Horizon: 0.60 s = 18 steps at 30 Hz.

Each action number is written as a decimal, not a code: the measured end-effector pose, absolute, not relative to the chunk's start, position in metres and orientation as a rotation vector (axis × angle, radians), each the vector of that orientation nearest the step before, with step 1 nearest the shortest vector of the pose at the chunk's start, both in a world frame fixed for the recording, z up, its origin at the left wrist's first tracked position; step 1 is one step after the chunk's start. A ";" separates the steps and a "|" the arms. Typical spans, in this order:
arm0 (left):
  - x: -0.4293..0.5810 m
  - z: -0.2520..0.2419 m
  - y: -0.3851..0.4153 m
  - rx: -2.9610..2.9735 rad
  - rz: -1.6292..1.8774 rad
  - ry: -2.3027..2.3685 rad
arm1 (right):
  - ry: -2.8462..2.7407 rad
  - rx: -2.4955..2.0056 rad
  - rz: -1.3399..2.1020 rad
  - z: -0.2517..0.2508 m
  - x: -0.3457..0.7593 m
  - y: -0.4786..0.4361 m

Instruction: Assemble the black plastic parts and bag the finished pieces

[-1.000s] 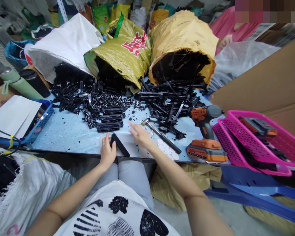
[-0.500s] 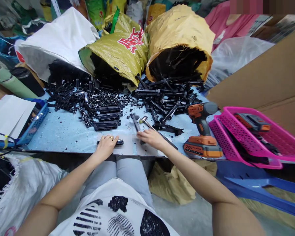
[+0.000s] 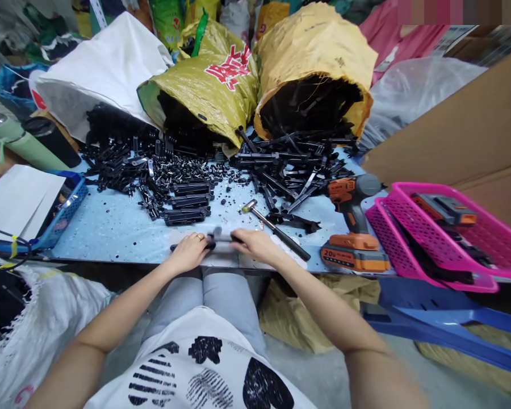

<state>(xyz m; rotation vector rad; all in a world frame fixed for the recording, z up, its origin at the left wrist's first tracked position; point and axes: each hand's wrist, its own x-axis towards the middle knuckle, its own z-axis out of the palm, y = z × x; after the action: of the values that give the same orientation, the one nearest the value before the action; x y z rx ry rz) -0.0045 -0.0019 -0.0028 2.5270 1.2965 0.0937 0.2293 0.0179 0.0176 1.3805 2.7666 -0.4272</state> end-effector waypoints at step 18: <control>-0.008 -0.007 -0.012 2.520 0.402 1.233 | 2.707 1.290 -0.066 0.034 0.208 -0.028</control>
<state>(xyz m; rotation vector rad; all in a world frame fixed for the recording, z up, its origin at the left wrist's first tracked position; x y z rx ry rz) -0.0080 -0.0124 -0.0071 2.5196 1.2334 0.4023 0.2081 -0.0284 0.0335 1.2897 2.7074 -0.0657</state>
